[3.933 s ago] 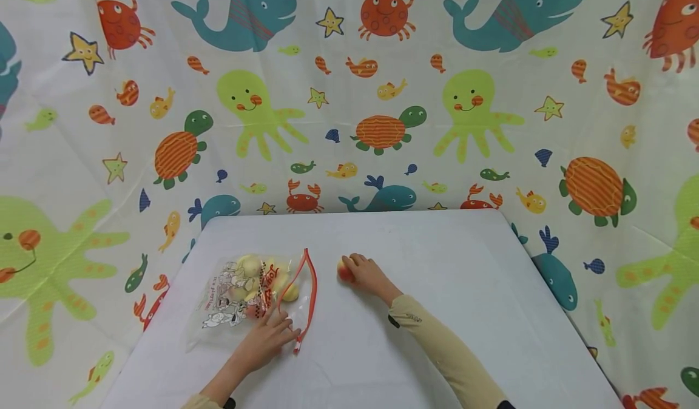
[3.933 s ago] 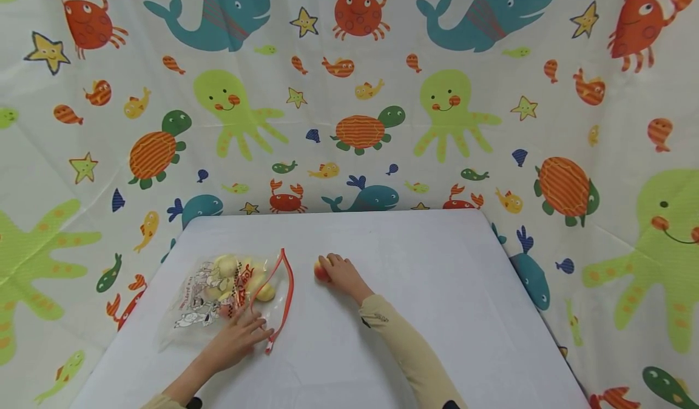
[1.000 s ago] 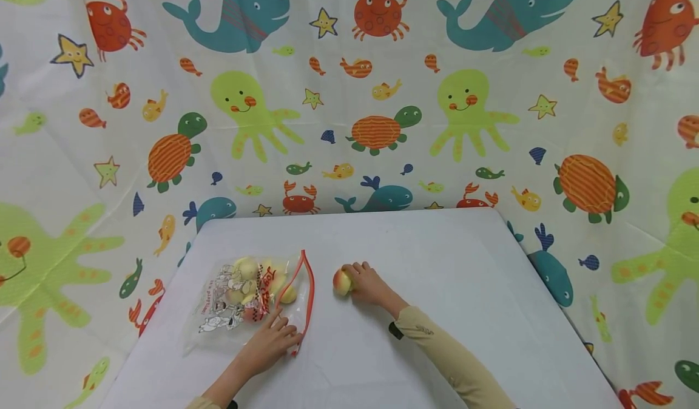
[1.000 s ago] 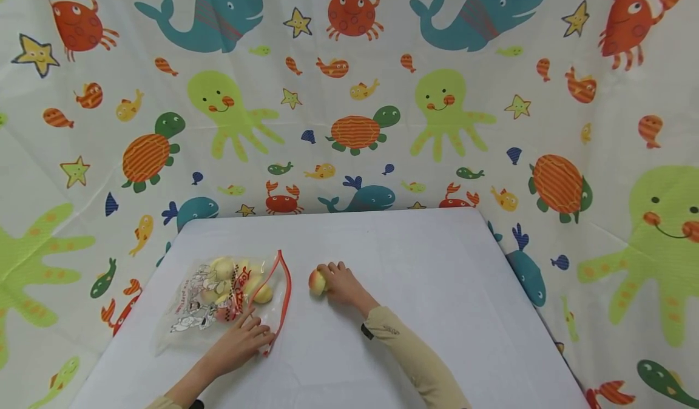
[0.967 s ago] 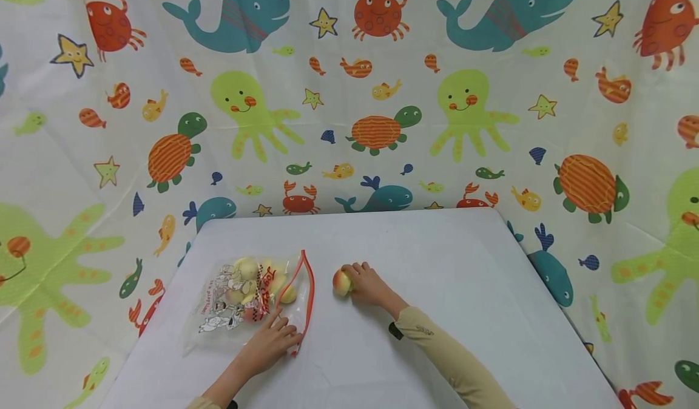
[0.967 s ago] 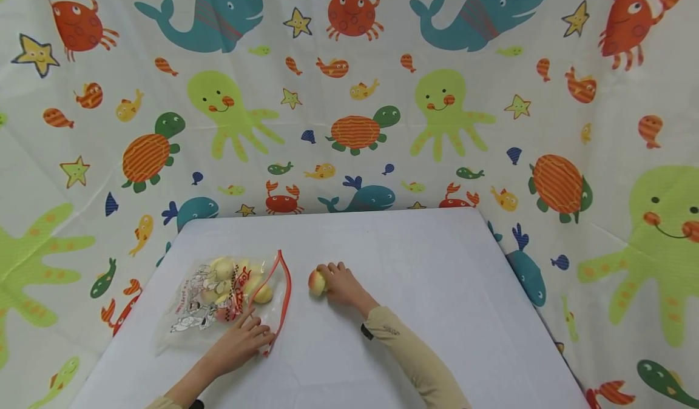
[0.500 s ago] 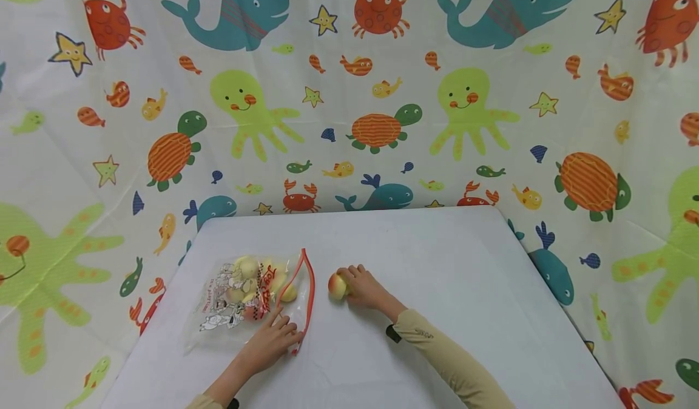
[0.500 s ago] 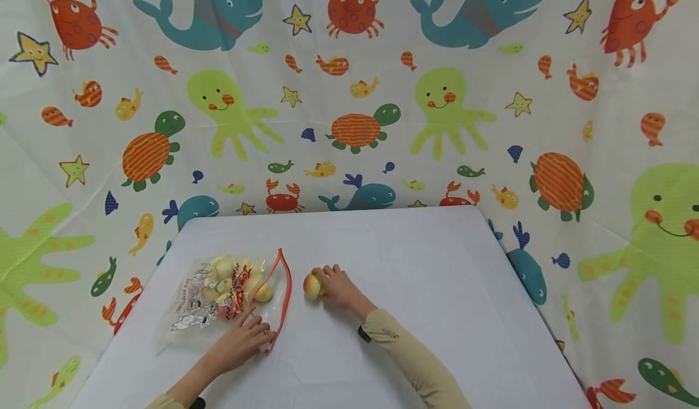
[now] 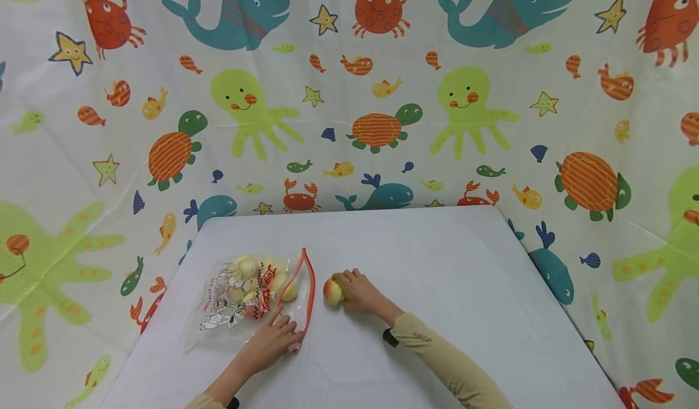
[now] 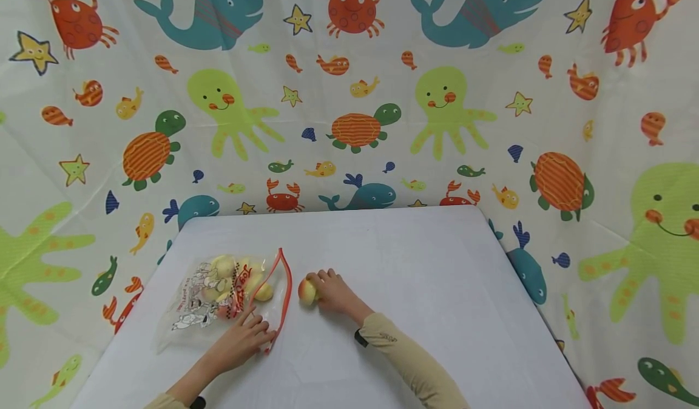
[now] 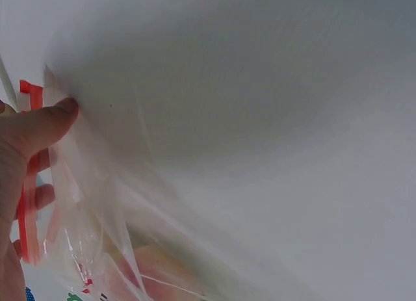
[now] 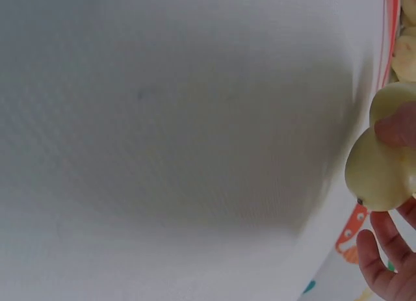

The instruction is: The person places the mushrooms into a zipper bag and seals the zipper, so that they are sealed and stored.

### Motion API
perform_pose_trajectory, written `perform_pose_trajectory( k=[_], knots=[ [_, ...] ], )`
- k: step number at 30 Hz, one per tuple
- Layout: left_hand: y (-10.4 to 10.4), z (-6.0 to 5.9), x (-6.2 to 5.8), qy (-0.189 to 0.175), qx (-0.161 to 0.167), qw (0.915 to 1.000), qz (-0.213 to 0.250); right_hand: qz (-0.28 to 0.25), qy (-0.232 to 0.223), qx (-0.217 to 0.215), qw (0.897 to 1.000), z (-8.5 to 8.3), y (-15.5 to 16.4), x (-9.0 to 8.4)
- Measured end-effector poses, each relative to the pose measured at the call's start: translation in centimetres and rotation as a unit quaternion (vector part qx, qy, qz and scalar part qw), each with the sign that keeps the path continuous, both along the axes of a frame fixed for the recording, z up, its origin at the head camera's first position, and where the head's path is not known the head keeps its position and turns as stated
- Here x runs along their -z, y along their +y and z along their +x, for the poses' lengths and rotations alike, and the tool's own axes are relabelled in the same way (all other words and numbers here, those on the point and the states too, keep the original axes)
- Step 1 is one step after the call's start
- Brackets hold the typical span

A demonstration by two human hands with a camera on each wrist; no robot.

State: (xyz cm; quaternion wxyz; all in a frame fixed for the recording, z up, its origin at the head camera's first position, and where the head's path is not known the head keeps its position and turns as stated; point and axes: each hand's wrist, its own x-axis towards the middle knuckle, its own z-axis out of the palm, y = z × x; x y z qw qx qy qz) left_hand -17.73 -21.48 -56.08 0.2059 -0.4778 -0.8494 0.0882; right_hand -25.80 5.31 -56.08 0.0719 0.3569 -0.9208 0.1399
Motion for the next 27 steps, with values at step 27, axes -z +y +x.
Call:
perform_pose_trajectory(
  k=[27],
  knots=[
    [0.5, 0.6, 0.2, 0.026, -0.028, 0.9993, -0.006, 0.007, 0.029, -0.029, 0.999, 1.2, -2.8, 0.1]
  ],
)
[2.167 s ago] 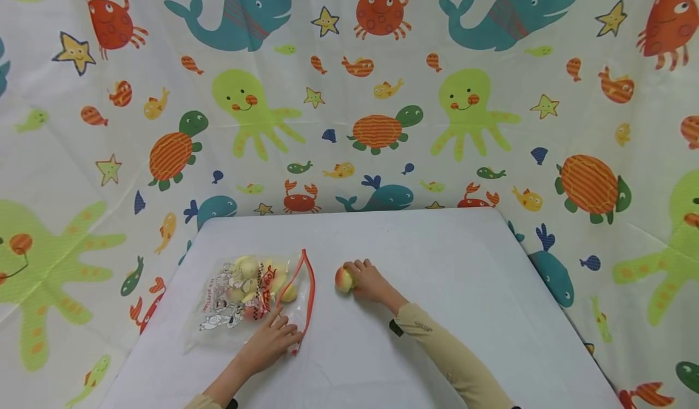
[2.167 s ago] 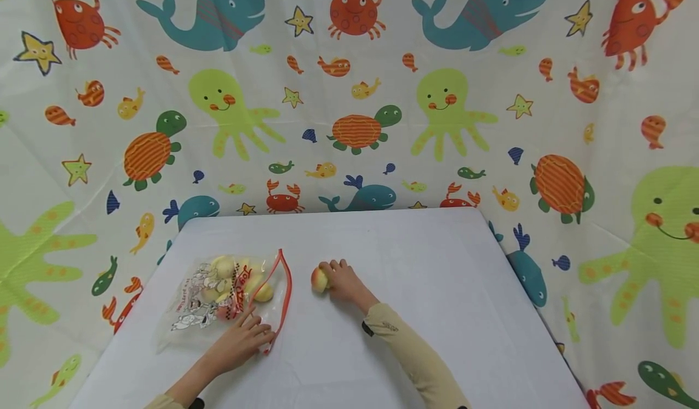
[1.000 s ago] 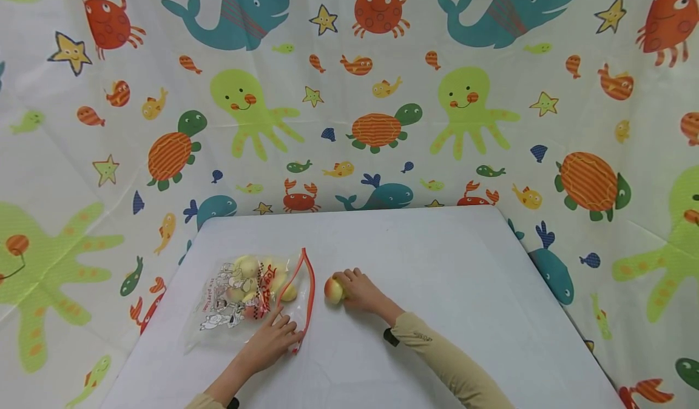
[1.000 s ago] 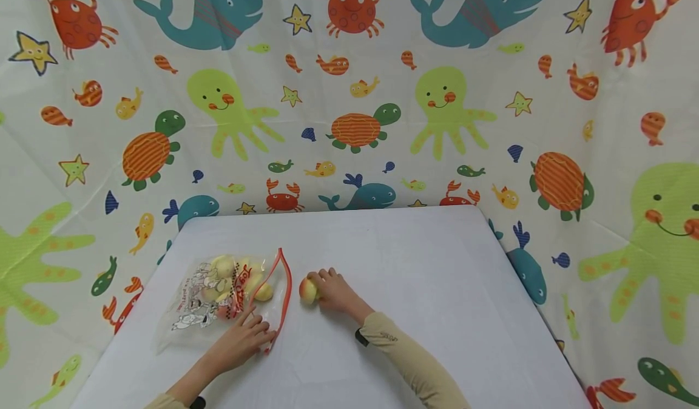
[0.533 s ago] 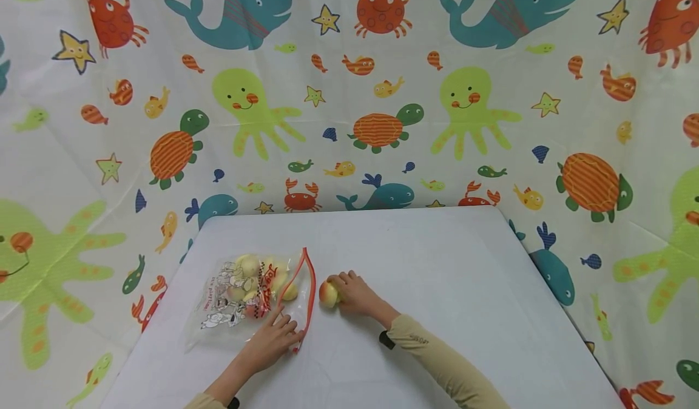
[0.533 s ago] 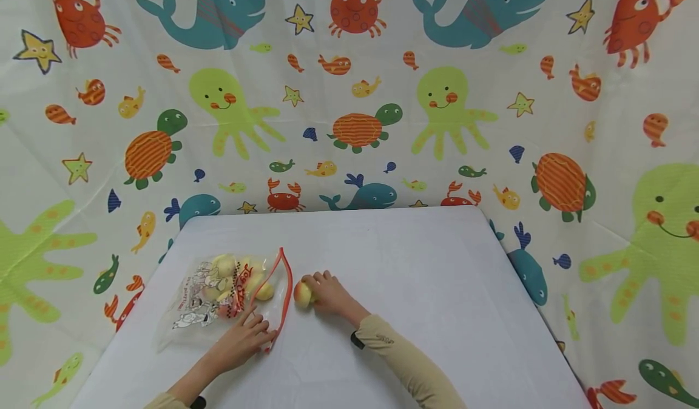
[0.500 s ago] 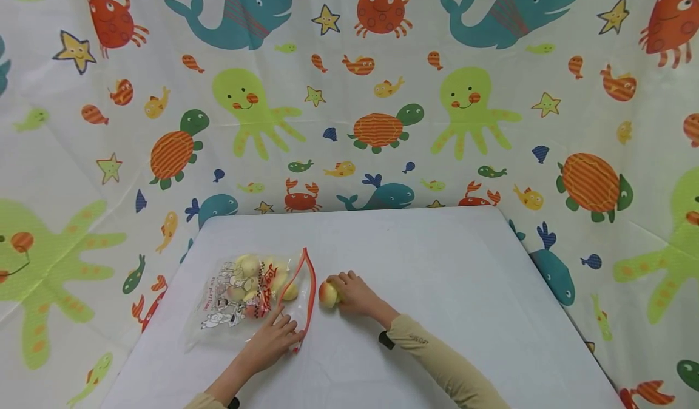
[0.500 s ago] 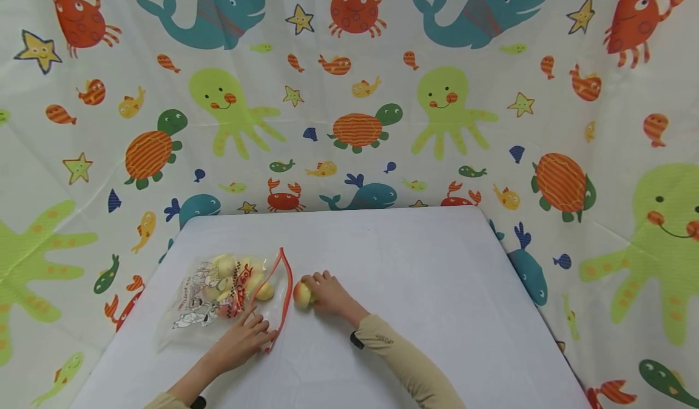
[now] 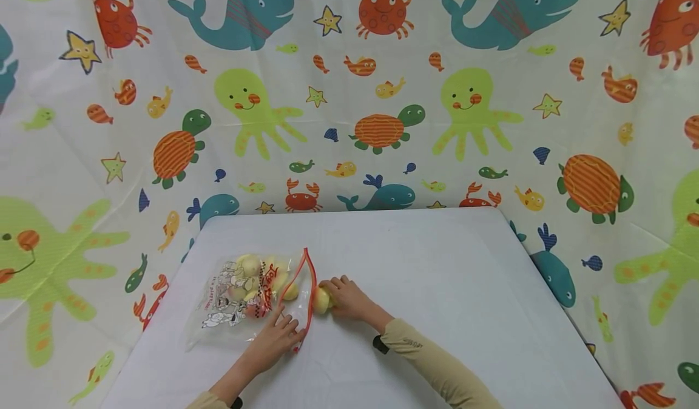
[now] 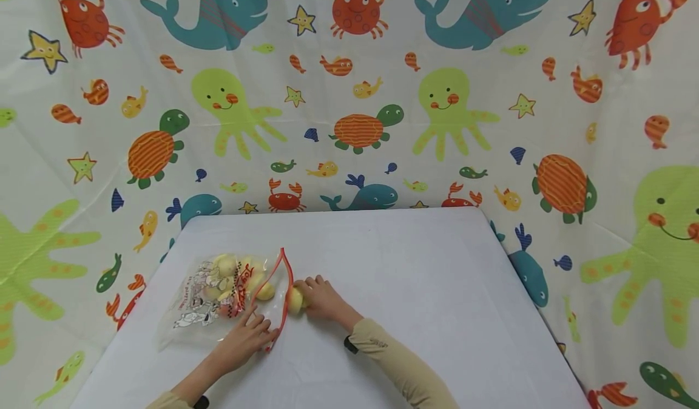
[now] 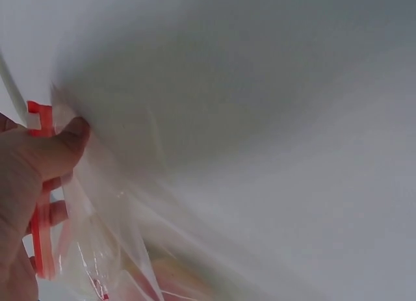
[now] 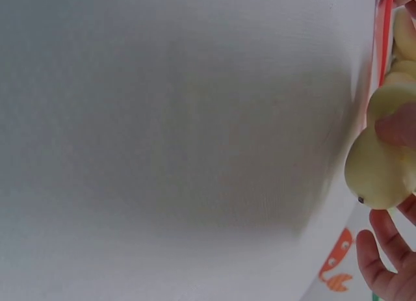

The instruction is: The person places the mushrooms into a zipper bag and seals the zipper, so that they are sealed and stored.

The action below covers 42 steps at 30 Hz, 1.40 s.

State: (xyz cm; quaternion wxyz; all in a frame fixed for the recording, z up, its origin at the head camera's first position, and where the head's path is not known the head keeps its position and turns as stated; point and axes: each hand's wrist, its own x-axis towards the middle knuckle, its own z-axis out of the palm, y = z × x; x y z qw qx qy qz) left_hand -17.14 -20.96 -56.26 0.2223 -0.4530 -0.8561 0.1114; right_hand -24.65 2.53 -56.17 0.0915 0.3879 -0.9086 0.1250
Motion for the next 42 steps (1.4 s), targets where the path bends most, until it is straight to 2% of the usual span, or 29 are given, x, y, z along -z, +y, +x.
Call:
perform_pose_trajectory(
  k=[8, 17, 27, 36, 42],
  knots=[
    [0.1, 0.1, 0.1, 0.007, -0.006, 0.9999, -0.014, 0.024, 0.007, 0.015, 1.000, 0.2, -0.8, 0.0],
    [0.3, 0.0, -0.1, 0.011, -0.012, 0.9994, -0.029, 0.012, 0.013, 0.033, 0.999, 0.5, -1.8, -0.1],
    [0.2, 0.1, 0.2, 0.015, -0.015, 0.9993, -0.032, 0.008, 0.026, 0.044, 0.999, 0.4, -2.9, 0.2],
    [0.4, 0.3, -0.3, 0.028, -0.004, 0.9995, -0.015, -0.008, 0.024, 0.055, 0.998, 0.6, -3.8, 0.4],
    [0.3, 0.4, -0.2, 0.018, -0.013, 0.9992, -0.033, -0.014, 0.021, 0.062, 0.998, 0.8, -4.3, 0.2]
  ],
)
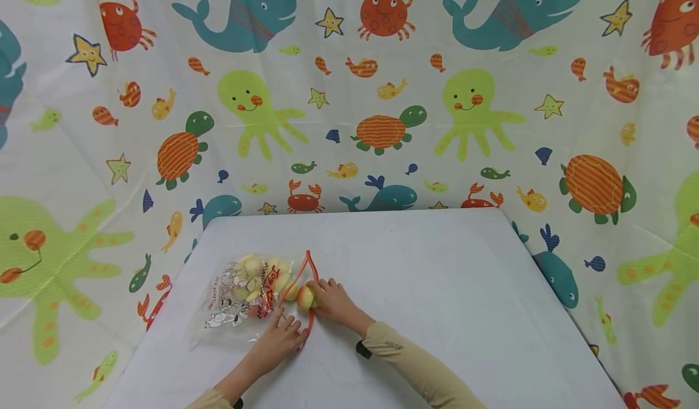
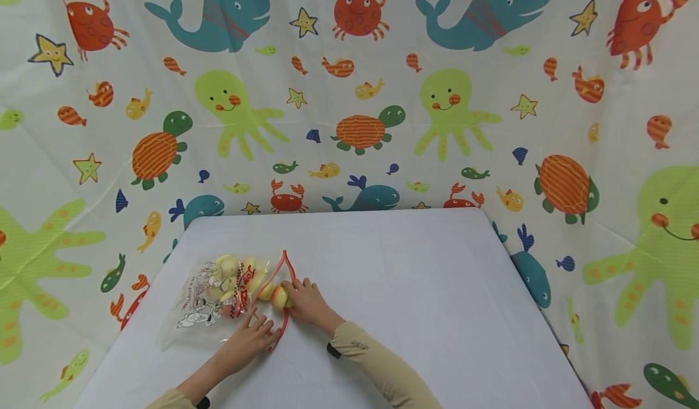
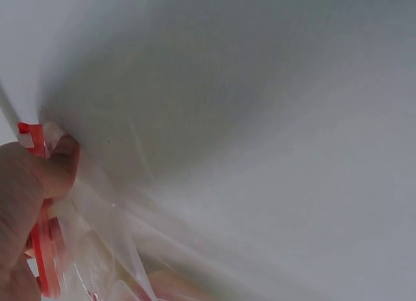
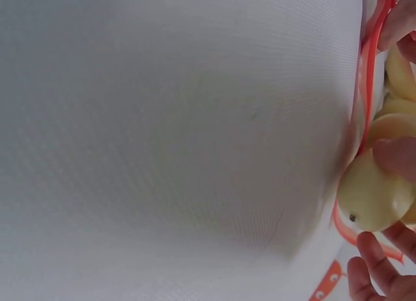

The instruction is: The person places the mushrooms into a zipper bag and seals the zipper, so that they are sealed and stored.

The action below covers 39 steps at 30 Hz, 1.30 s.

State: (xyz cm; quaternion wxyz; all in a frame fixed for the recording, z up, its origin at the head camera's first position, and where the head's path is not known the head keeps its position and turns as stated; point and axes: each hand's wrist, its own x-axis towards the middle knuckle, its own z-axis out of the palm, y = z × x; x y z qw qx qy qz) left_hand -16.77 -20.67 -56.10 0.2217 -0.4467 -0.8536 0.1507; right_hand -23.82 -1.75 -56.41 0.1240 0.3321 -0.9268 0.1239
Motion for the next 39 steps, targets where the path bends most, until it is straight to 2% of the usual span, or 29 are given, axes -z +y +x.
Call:
perform_pose_trajectory(
  k=[5, 8, 15, 19, 21, 24, 29, 39],
  knots=[
    [0.1, 0.0, 0.1, 0.007, 0.010, 0.9998, 0.015, -0.006, 0.009, 0.006, 1.000, -0.2, -0.3, 0.3],
    [0.0, -0.1, 0.2, -0.001, 0.007, 0.9999, 0.010, -0.005, 0.016, 0.009, 1.000, -0.4, -0.4, 0.5],
    [-0.2, -0.2, 0.4, -0.009, -0.008, 0.9998, -0.014, 0.022, 0.049, 0.015, 0.998, -0.5, -0.4, 0.4],
    [-0.1, -0.2, 0.4, -0.002, -0.003, 1.0000, -0.006, 0.041, 0.068, 0.004, 0.997, -0.2, -0.1, 0.2],
    [-0.1, -0.1, 0.3, 0.001, 0.001, 1.0000, 0.001, 0.044, 0.066, -0.005, 0.997, -0.2, 0.1, 0.1],
    [-0.1, -0.1, 0.2, 0.004, 0.004, 1.0000, 0.005, 0.034, 0.037, -0.019, 0.999, 0.0, 0.5, -0.2],
    [-0.1, -0.1, 0.4, 0.005, -0.008, 0.9998, -0.016, 0.030, -0.013, -0.030, 0.999, 0.2, 1.3, -0.7],
    [0.0, -0.1, 0.3, 0.001, -0.010, 0.9998, -0.016, 0.060, 0.006, -0.064, 0.996, 0.9, 2.5, -0.8]
  ],
)
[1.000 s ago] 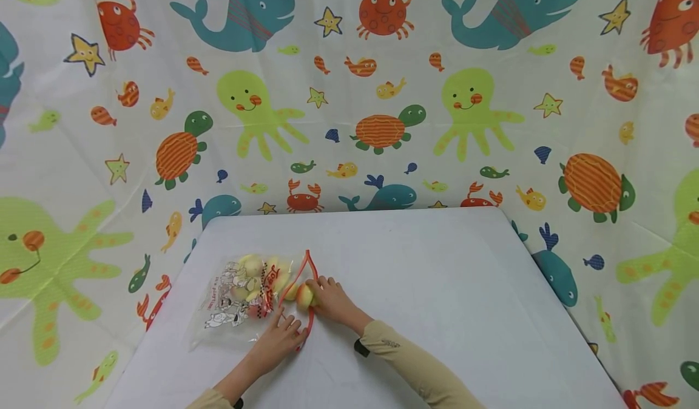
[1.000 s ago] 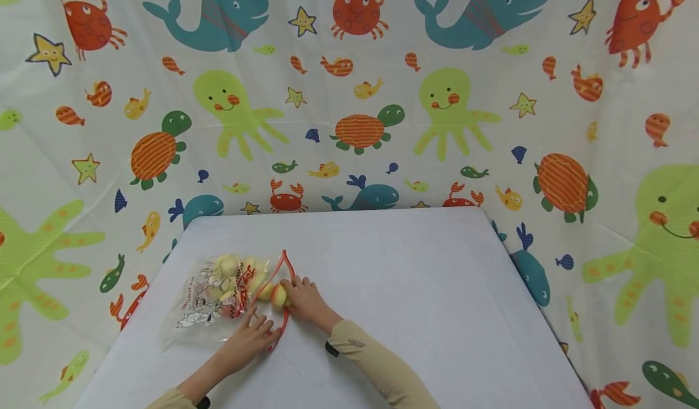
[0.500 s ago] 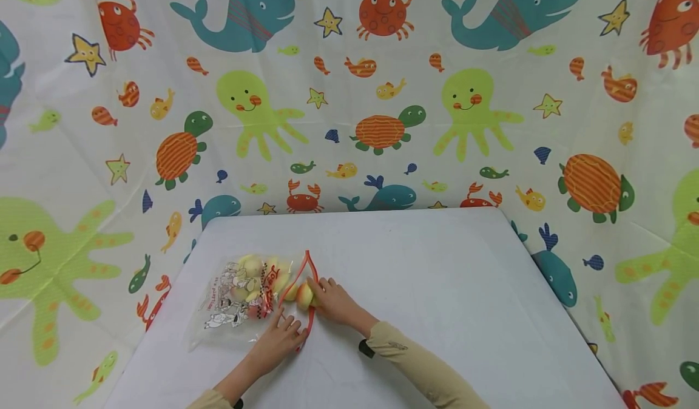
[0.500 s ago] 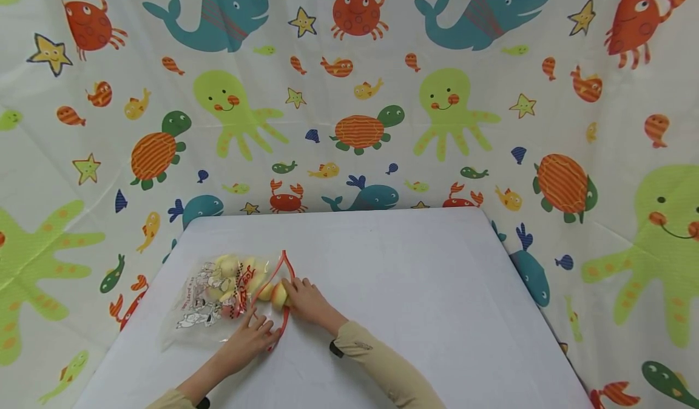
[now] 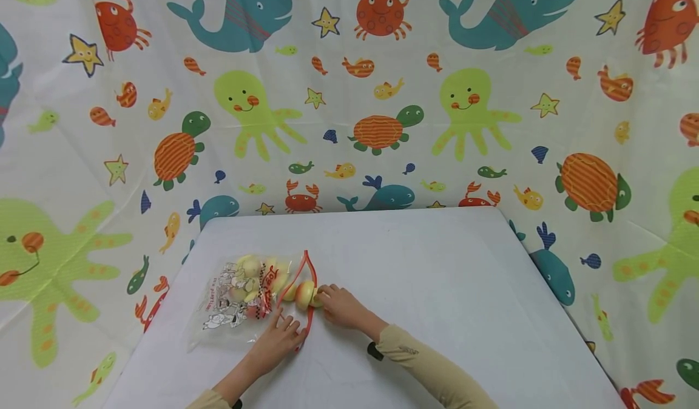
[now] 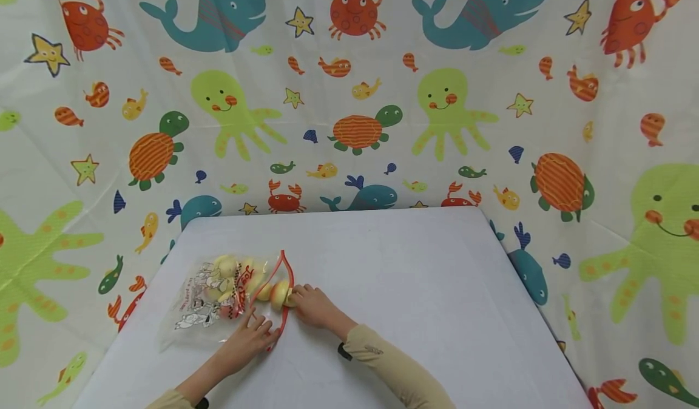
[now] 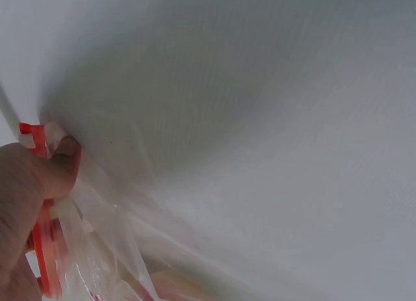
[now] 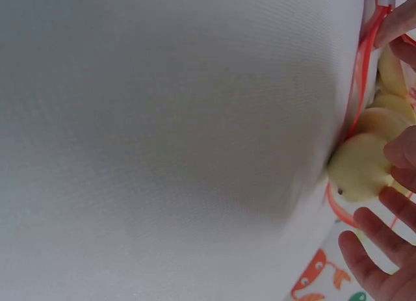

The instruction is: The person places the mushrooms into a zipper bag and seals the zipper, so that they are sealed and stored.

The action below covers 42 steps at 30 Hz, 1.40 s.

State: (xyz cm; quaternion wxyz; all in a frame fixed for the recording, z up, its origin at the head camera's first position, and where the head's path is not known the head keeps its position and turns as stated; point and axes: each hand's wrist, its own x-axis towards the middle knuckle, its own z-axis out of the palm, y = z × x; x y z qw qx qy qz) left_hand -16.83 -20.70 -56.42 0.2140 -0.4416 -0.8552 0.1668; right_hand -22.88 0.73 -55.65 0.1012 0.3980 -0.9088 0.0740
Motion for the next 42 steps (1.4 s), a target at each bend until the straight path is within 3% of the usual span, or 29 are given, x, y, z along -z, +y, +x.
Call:
perform_pose_trajectory(
  k=[9, 19, 25, 30, 38, 42],
  knots=[
    [-0.02, 0.08, 0.02, -0.005, -0.005, 0.9999, -0.009, 0.007, -0.029, -0.004, 1.000, 0.23, 0.14, 0.57],
    [0.07, 0.18, -0.09, -0.009, -0.006, 0.9999, -0.009, -0.013, 0.021, -0.036, 0.999, 0.15, 0.50, 0.73],
    [0.13, 0.15, -0.19, 0.014, 0.014, 0.9997, 0.017, 0.007, 0.000, -0.023, 1.000, 0.44, 0.34, 0.49],
    [0.18, 0.28, -0.55, 0.008, 0.011, 0.9998, 0.013, 0.014, -0.013, -0.017, 1.000, 0.36, 0.15, 0.61],
    [0.24, 0.16, -0.31, 0.024, 0.019, 0.9994, 0.019, 0.018, 0.001, -0.019, 1.000, 0.39, -0.06, 0.22],
    [0.25, 0.23, -0.34, 0.014, 0.016, 0.9997, 0.013, 0.026, 0.004, -0.012, 1.000, 0.30, -0.21, 0.25]
  ],
)
